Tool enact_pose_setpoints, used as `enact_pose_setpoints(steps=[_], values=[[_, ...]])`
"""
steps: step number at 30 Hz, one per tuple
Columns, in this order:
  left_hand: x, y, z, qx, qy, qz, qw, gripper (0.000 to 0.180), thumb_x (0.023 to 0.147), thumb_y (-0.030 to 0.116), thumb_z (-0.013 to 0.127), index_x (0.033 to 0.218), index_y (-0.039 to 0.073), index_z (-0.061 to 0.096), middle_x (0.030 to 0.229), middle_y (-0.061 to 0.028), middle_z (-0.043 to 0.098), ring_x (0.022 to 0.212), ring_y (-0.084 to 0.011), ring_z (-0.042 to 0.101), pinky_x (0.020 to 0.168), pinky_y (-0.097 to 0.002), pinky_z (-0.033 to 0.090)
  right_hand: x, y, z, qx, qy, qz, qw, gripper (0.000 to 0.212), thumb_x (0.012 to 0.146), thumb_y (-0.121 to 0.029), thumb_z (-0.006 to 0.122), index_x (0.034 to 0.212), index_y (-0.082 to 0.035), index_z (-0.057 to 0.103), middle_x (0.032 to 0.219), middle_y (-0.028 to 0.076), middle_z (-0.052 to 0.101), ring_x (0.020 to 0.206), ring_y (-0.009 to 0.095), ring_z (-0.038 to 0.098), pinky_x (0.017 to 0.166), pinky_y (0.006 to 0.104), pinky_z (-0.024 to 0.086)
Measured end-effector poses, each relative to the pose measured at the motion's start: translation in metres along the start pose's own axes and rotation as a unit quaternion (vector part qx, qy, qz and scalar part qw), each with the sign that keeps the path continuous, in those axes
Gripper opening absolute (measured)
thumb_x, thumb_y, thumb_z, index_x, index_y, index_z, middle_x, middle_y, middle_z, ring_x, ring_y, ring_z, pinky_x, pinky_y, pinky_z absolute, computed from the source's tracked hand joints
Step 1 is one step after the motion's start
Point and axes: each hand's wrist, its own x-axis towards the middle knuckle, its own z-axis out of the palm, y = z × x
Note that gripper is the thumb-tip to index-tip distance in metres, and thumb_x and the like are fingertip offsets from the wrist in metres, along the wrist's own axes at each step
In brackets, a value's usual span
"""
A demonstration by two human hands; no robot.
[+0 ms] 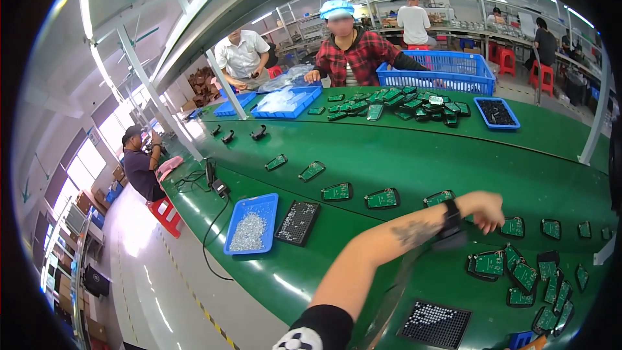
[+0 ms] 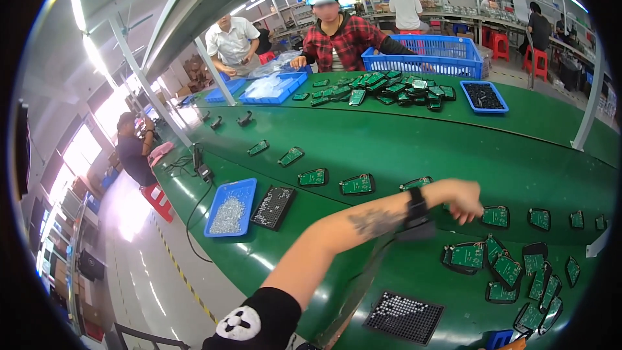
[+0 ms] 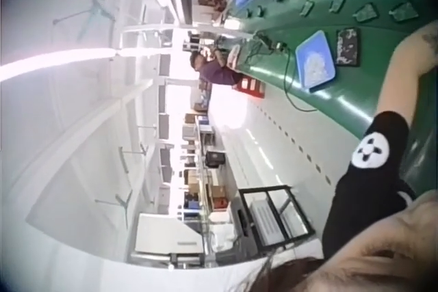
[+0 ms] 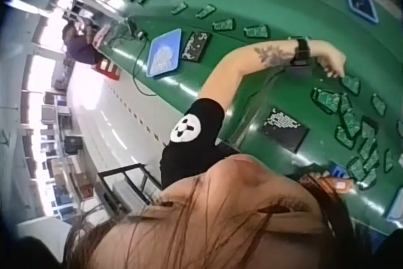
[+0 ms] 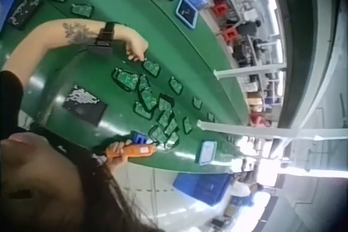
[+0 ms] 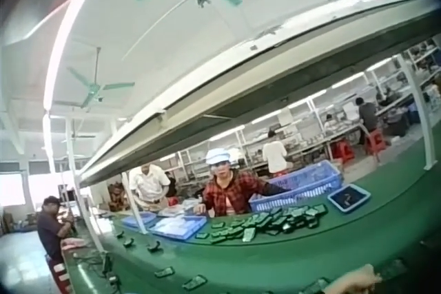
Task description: Fastening screws into printed circuit boards using an electric screwdriver.
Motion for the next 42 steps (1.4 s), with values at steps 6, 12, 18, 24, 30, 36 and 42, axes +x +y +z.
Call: enact_pose_setpoints(steps=[6,12,18,24,30,36,42], values=[[-0.131,-0.038,0.085,0.114,0.013,0.052,0.992,0.032,0.079,0.031,0.055,0.075,0.000,0.064,0.064,-0.0107,0.064,0.059,-0.0230,0.062,0.058,-0.0356,0.049,0.004,-0.006,0.014,0.043,-0.094,0.059,0.993,0.033,0.079,-0.011,0.058,0.108,-0.007,0.043,0.081,0.008,0.050,0.069,0.019,0.047,0.064,0.0300,0.043],[-0.169,-0.072,0.120,0.123,0.108,0.059,0.985,0.036,0.080,0.031,0.057,0.093,-0.002,0.060,0.085,-0.0177,0.061,0.084,-0.0318,0.058,0.075,-0.0384,0.045,0.013,-0.004,0.008,0.093,-0.182,0.072,0.976,0.040,0.079,-0.011,0.059,0.114,-0.007,0.043,0.101,0.013,0.053,0.083,0.023,0.051,0.073,0.0313,0.045],[-0.172,-0.077,0.132,0.097,0.141,0.041,0.984,0.036,0.081,0.030,0.056,0.099,-0.002,0.058,0.095,-0.0197,0.057,0.094,-0.0333,0.053,0.080,-0.0378,0.043,0.006,0.003,0.039,-0.056,0.043,-0.038,0.997,0.044,0.074,-0.011,0.063,0.113,-0.007,0.043,0.099,0.012,0.054,0.083,0.024,0.052,0.073,0.0317,0.046],[-0.159,-0.061,0.125,0.119,0.131,0.004,0.984,0.038,0.076,0.030,0.061,0.099,0.000,0.060,0.087,-0.0168,0.063,0.085,-0.0318,0.060,0.074,-0.0386,0.047,0.010,0.013,0.080,-0.016,0.144,-0.125,0.982,0.043,0.073,-0.009,0.063,0.111,-0.006,0.044,0.095,0.011,0.055,0.087,0.023,0.054,0.077,0.0359,0.046],[-0.136,-0.074,0.109,0.061,0.207,-0.005,0.976,0.031,0.073,0.023,0.066,0.093,-0.001,0.062,0.073,-0.0102,0.066,0.068,-0.0208,0.063,0.063,-0.0314,0.049,0.012,0.013,0.035,-0.040,0.074,-0.125,0.989,0.039,0.067,-0.009,0.052,0.103,-0.003,0.037,0.102,0.024,0.061,0.120,0.035,0.042,0.109,0.0457,0.015],[-0.088,-0.076,0.095,0.061,0.263,-0.025,0.963,0.031,0.071,0.021,0.067,0.092,-0.001,0.062,0.077,-0.0106,0.066,0.070,-0.0222,0.063,0.065,-0.0320,0.049,0.010,0.007,0.027,-0.076,0.089,-0.044,0.992,0.042,0.068,-0.012,0.050,0.106,-0.002,0.037,0.059,0.009,0.055,0.068,0.026,0.062,0.085,0.0422,0.047],[-0.058,-0.080,0.083,0.170,0.344,-0.058,0.922,0.030,0.070,0.019,0.066,0.093,0.000,0.062,0.085,-0.0123,0.064,0.080,-0.0267,0.061,0.072,-0.0358,0.049,0.008,0.004,0.030,-0.103,0.115,-0.049,0.987,0.041,0.070,-0.014,0.049,0.107,-0.002,0.036,0.050,0.003,0.040,0.040,0.016,0.046,0.056,0.0361,0.052]])
